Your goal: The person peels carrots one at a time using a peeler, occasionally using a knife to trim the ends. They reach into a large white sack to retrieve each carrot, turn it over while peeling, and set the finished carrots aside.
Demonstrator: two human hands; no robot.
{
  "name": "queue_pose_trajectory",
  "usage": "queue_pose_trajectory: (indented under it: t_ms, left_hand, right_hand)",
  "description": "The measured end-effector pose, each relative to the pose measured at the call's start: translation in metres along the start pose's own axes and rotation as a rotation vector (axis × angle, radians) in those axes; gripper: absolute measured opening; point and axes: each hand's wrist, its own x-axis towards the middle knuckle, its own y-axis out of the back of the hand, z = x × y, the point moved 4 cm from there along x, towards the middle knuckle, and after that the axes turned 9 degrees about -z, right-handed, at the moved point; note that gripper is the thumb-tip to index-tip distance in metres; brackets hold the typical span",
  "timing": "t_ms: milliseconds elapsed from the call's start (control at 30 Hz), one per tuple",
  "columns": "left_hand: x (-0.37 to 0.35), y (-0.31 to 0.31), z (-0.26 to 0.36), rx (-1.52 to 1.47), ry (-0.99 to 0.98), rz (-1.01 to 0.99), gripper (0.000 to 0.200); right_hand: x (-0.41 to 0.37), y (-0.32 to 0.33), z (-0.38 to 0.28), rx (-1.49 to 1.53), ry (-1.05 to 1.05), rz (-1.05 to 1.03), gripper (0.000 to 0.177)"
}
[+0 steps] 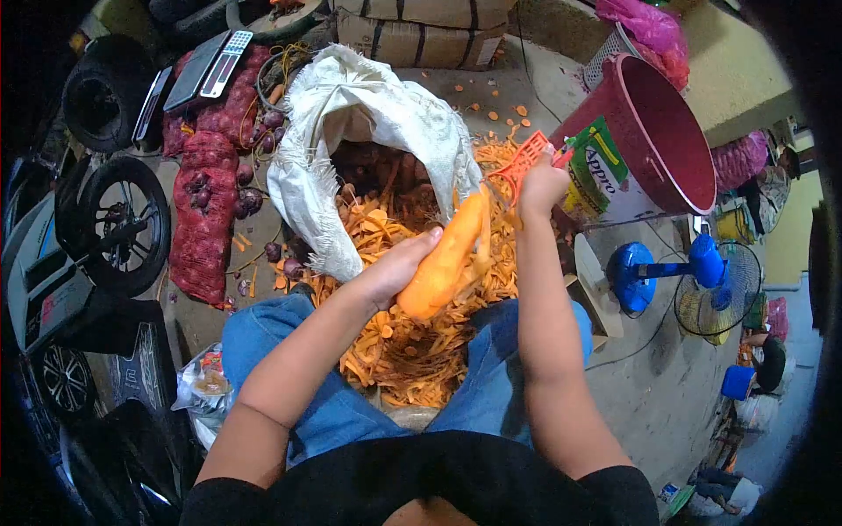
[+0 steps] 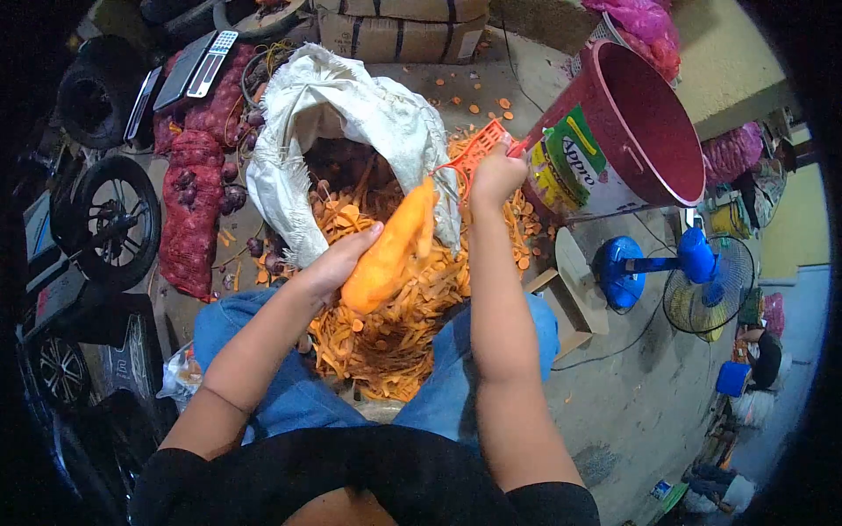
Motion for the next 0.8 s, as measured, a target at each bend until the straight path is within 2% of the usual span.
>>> queue_pose_trajectory:
  t_ms: [67,133,200,267,333,400,433,600,667,700,767,800]
  left_hand:
    - [0.001,0.006,0.004,-0.082,-0.032,0.042,0.042]
    - [0.001,0.018,0.013,-0.105,-0.078,0.187,0.04]
    - [0.003,0.027,0.016,-0.127,-0.086,0.187,0.04]
    - [0.003,0.031,0.025,-0.125,-0.167,0.212,0.041]
    - [0.003,0.035,0.028,-0.09,-0.167,0.241,0.042]
    - [0.003,0.041,0.029,-0.027,-0.195,0.232,0.041]
    - [0.003,0.043,0.028,-0.053,-0.185,0.246,0.042]
    - [0.004,0.045,0.03,-0.212,-0.195,0.166,0.046]
    - [0.003,0.044,0.031,-0.228,-0.177,0.141,0.047]
    - [0.002,0.044,0.032,-0.202,-0.184,0.123,0.046]
    - [0.002,0.044,0.033,-0.177,-0.191,0.105,0.045]
    - [0.001,0.045,0.039,0.025,-0.262,0.146,0.04]
  right_hand:
    - [-0.01,0.003,-0.014,0.06,-0.031,-0.024,0.024]
    - [-0.024,-0.003,-0.029,0.302,-0.009,-0.159,0.025]
    - [-0.027,-0.009,-0.026,0.233,0.025,-0.182,0.026]
    - [-0.029,-0.017,-0.027,0.333,0.11,-0.326,0.026]
    - [-0.03,-0.02,-0.03,0.299,0.191,-0.313,0.025]
    - [-0.037,-0.024,-0.037,0.193,0.206,-0.547,0.024]
    - [-0.041,-0.021,-0.044,0.1,0.373,-0.567,0.023]
    - [-0.048,-0.022,-0.044,0.015,0.273,-0.687,0.021]
    - [-0.048,-0.024,-0.04,0.127,0.202,-0.712,0.022]
    - [-0.048,-0.024,-0.041,0.127,0.202,-0.714,0.022]
    - [-0.05,-0.024,-0.044,-0.081,0.226,-0.811,0.021]
    - [-0.049,-0.022,-0.043,-0.08,0.227,-0.811,0.021]
